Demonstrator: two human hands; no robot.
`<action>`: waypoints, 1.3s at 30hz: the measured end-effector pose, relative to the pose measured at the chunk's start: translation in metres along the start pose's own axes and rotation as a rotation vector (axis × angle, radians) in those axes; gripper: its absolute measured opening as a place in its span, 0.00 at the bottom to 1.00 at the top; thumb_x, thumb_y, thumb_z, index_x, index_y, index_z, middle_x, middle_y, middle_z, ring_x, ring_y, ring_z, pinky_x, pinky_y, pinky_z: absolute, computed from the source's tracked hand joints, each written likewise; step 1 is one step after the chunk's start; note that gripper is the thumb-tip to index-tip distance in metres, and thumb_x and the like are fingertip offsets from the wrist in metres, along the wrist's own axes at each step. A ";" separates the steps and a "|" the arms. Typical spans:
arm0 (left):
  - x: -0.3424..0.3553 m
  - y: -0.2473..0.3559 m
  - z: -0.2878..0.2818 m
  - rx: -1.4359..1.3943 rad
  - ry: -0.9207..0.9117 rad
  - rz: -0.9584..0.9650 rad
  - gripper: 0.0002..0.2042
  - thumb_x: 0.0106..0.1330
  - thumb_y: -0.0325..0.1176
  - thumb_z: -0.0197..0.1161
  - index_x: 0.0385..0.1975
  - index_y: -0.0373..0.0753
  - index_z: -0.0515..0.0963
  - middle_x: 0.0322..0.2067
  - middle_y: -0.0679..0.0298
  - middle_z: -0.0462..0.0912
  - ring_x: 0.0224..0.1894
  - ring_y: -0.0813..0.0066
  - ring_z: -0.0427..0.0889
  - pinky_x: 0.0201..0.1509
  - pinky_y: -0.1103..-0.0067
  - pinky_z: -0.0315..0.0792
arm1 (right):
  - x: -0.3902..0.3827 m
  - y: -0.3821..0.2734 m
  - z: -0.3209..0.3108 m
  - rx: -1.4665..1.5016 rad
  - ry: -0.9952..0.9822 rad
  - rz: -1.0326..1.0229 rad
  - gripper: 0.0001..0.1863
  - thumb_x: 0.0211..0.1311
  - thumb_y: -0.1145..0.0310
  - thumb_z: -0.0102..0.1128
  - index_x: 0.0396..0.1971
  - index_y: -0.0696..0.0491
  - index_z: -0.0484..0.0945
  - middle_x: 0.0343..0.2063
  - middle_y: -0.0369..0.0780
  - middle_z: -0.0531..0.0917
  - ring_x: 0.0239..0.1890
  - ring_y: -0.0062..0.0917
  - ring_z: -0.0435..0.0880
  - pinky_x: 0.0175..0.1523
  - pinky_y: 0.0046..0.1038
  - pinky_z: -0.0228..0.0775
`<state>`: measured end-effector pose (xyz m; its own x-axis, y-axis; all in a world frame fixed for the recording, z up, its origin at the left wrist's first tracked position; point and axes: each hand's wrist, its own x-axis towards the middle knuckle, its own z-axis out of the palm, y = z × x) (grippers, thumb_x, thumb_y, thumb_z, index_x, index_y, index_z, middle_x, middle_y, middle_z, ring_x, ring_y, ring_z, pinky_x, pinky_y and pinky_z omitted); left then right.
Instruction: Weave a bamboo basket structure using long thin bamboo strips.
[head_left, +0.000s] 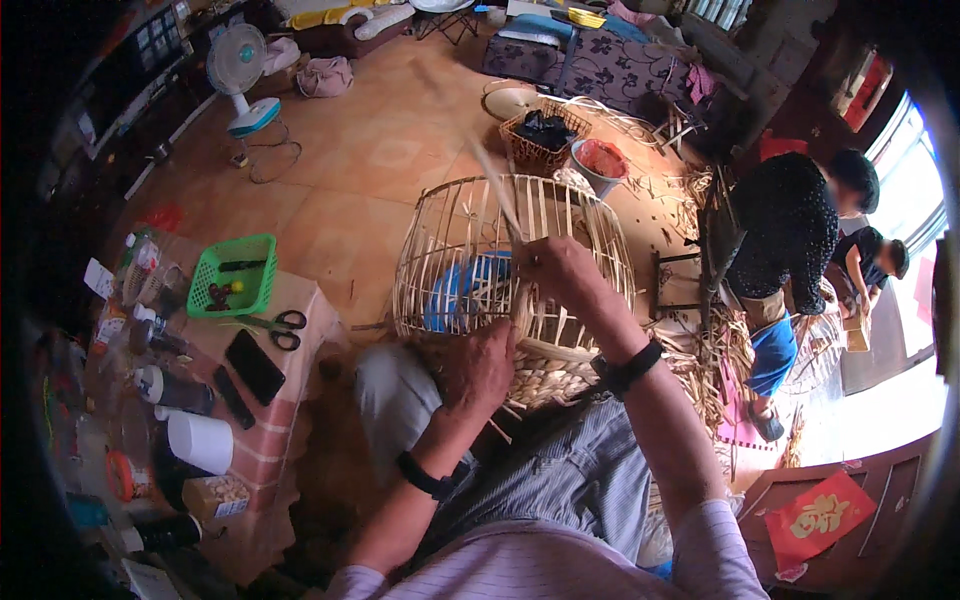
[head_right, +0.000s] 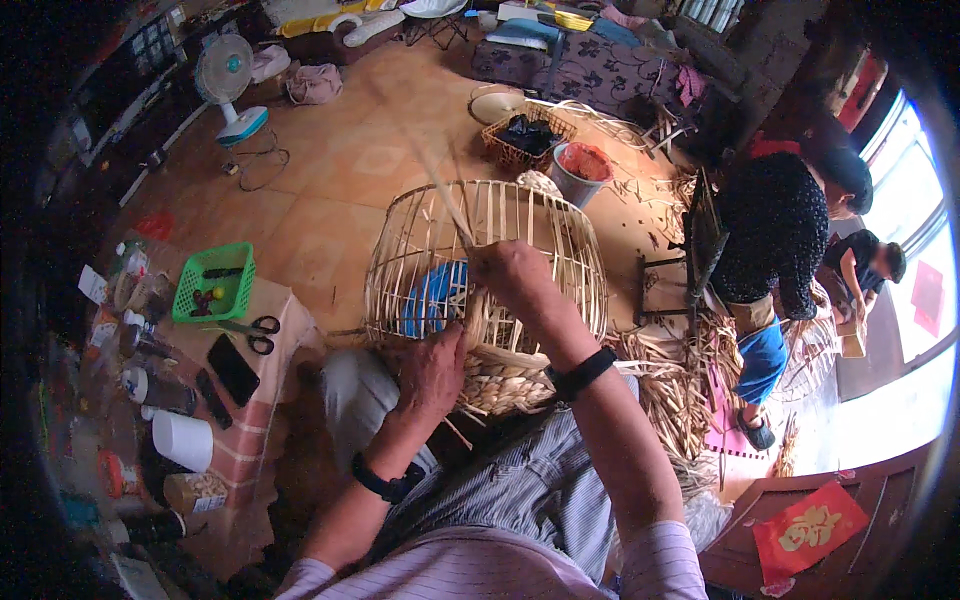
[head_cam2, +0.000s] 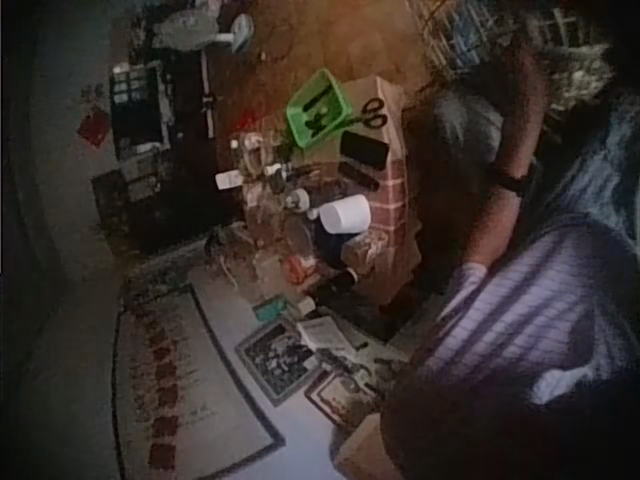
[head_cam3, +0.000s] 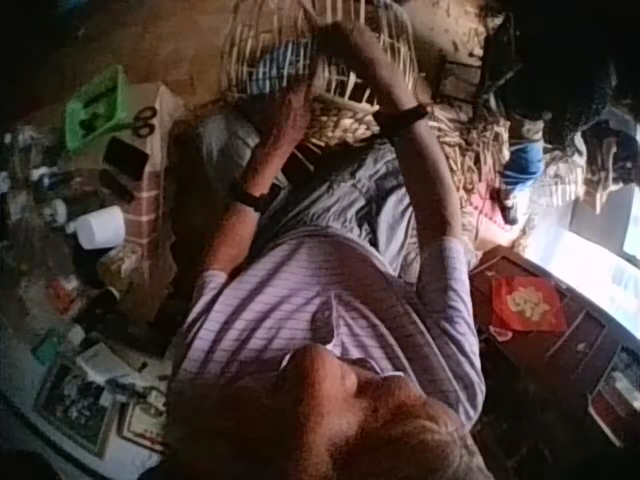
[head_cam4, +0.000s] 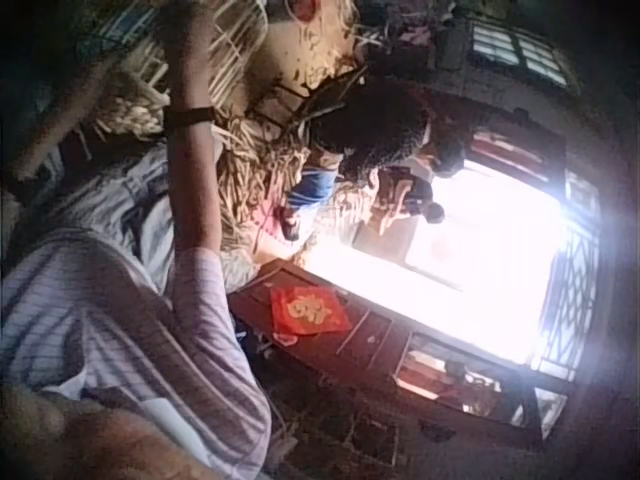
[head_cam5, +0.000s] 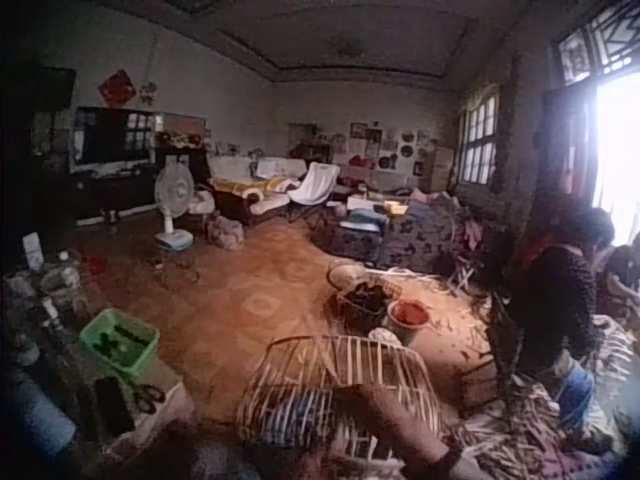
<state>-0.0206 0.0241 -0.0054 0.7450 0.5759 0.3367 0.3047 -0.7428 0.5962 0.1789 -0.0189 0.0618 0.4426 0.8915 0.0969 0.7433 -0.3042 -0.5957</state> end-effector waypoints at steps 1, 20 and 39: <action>0.000 0.002 -0.001 -0.028 -0.023 0.008 0.10 0.76 0.35 0.58 0.36 0.36 0.79 0.28 0.47 0.85 0.33 0.44 0.86 0.35 0.56 0.78 | 0.000 0.001 0.001 -0.128 0.002 0.011 0.11 0.67 0.60 0.64 0.36 0.51 0.88 0.27 0.46 0.87 0.31 0.40 0.89 0.37 0.40 0.81; 0.005 0.005 0.003 -0.198 -0.023 -0.038 0.08 0.74 0.30 0.58 0.36 0.33 0.79 0.32 0.42 0.84 0.37 0.39 0.85 0.40 0.55 0.77 | -0.034 -0.008 0.010 0.482 0.271 0.276 0.21 0.63 0.77 0.71 0.56 0.57 0.79 0.32 0.47 0.88 0.27 0.26 0.86 0.29 0.31 0.76; 0.008 0.014 0.006 -0.116 -0.045 -0.074 0.09 0.78 0.34 0.56 0.43 0.34 0.79 0.38 0.43 0.85 0.43 0.37 0.83 0.44 0.54 0.76 | -0.134 -0.014 0.049 1.547 0.393 0.350 0.07 0.75 0.72 0.61 0.47 0.49 0.73 0.27 0.28 0.75 0.18 0.10 0.63 0.24 0.17 0.54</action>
<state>-0.0068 0.0162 0.0014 0.7498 0.6098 0.2567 0.2914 -0.6527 0.6993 0.0848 -0.1172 0.0178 0.7451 0.6461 -0.1656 -0.4900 0.3618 -0.7931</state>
